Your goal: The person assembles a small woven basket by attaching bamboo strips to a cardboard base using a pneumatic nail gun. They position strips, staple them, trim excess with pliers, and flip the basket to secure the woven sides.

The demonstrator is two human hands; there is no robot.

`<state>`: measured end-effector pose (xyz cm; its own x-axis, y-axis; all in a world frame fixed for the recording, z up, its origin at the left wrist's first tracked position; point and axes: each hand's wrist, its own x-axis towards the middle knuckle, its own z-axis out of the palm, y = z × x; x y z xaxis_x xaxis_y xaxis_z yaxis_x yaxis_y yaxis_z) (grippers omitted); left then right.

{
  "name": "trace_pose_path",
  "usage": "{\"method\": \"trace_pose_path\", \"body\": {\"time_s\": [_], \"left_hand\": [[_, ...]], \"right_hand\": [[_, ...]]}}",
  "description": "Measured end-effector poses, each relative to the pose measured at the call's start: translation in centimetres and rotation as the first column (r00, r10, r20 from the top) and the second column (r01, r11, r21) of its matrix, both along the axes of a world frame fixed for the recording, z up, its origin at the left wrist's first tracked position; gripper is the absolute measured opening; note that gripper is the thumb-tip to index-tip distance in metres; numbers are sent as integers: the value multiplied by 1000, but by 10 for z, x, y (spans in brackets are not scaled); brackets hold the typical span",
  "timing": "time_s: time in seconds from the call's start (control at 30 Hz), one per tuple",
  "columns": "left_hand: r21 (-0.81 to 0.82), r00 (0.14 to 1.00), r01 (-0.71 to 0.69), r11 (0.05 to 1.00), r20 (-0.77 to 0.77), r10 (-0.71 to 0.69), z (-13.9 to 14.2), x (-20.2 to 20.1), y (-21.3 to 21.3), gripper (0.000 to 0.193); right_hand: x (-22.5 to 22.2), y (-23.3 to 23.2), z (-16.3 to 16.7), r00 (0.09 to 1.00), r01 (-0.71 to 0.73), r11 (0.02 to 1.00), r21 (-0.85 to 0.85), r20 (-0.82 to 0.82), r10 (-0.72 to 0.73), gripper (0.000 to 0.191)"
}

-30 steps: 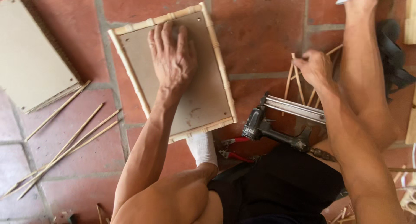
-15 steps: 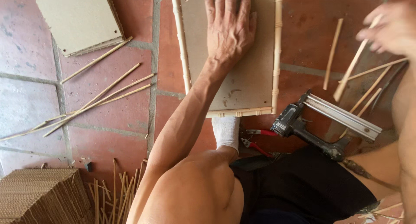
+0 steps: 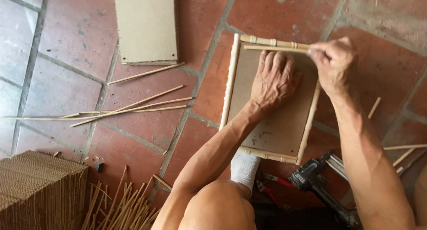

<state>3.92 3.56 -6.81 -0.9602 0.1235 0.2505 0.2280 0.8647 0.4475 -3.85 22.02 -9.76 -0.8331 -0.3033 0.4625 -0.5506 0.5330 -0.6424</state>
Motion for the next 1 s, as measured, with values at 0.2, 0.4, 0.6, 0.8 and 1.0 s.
{"method": "trace_pose_path", "body": {"time_s": [0.2,0.4,0.6,0.8,1.0], "left_hand": [[-6,993,-80,997,-87,79,9,-3,-4,77],[-73,993,-102,992,-70,97,9,-2,-1,77],[-99,994,-100,990,-47,96,8,4,-1,74],[-131,996,-86,988,-44,81,9,9,-2,71],[-128,995,-60,990,-89,49,6,13,1,73]], "right_hand": [[3,-3,10,981,-5,966,260,-188,56,17],[0,-14,13,976,-14,974,224,-208,62,22],[8,-19,28,976,-29,967,251,-204,82,24],[24,-7,41,986,25,983,182,-165,5,24],[143,97,68,845,424,905,-36,376,-381,23]]}}
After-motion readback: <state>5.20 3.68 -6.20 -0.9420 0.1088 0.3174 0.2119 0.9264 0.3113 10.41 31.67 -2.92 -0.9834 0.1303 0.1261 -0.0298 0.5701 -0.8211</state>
